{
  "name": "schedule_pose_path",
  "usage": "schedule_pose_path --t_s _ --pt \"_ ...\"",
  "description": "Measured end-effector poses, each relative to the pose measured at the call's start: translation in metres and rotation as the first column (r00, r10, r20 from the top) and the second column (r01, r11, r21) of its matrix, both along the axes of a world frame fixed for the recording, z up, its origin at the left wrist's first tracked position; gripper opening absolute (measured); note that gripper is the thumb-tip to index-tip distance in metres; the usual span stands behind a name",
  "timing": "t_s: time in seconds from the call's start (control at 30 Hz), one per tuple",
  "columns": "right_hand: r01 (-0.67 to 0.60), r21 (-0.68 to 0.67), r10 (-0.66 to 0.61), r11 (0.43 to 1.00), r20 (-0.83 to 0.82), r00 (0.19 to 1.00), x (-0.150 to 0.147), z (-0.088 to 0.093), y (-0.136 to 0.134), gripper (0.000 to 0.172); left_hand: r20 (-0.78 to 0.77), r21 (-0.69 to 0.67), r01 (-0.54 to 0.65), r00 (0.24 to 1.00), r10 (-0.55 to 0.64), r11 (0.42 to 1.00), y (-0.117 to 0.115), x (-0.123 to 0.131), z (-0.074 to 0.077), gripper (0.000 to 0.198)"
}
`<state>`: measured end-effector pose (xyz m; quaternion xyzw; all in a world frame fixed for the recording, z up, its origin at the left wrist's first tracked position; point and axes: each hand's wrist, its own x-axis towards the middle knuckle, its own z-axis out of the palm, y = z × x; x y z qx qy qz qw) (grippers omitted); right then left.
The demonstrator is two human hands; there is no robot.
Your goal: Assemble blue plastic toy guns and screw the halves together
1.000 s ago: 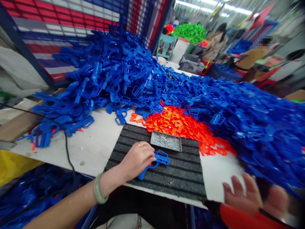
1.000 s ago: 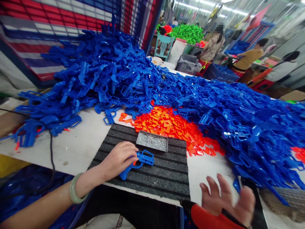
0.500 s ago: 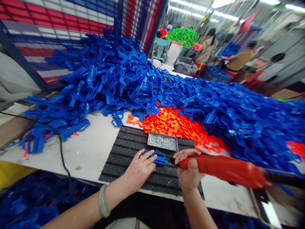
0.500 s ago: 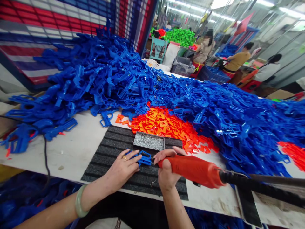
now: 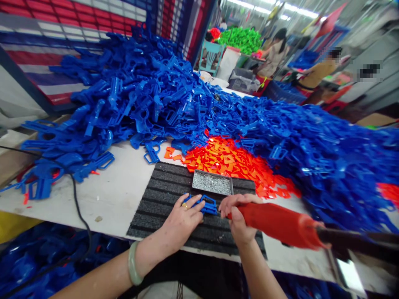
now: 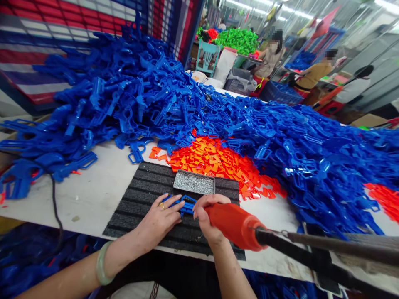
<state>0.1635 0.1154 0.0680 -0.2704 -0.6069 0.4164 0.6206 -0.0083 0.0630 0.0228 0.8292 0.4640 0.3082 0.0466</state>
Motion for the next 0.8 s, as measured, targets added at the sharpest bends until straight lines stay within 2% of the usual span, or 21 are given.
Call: schedule_pose_path --t_s 0.07,0.2,0.3,0.47,0.8 --pt "0.03 0.037 -0.029 0.999 -0.021 0.999 -0.001 0.005 -0.004 0.026 0.001 -0.004 -0.003 1.0 0.003 1.0 0.0 0.0 0.0 0.014" --pt "0.221 0.039 -0.21 0.974 -0.185 0.96 -0.011 0.028 -0.018 0.034 0.029 -0.028 0.014 0.999 -0.013 1.0 0.0 0.0 0.0 0.013" --pt "0.149 -0.023 -0.15 0.989 -0.251 0.956 -0.018 0.04 -0.034 0.032 0.094 -0.068 -0.005 0.995 0.012 0.998 -0.004 -0.001 0.0 0.015" --pt "0.033 -0.068 -0.051 0.997 -0.273 0.961 -0.023 0.037 -0.051 0.033 0.204 -0.085 -0.011 0.979 0.028 0.996 -0.015 0.002 0.004 0.013" --pt "0.06 -0.125 -0.092 0.99 -0.274 0.957 -0.024 0.038 -0.045 0.029 0.281 -0.022 -0.096 0.955 0.099 0.995 -0.019 0.009 0.01 0.01"
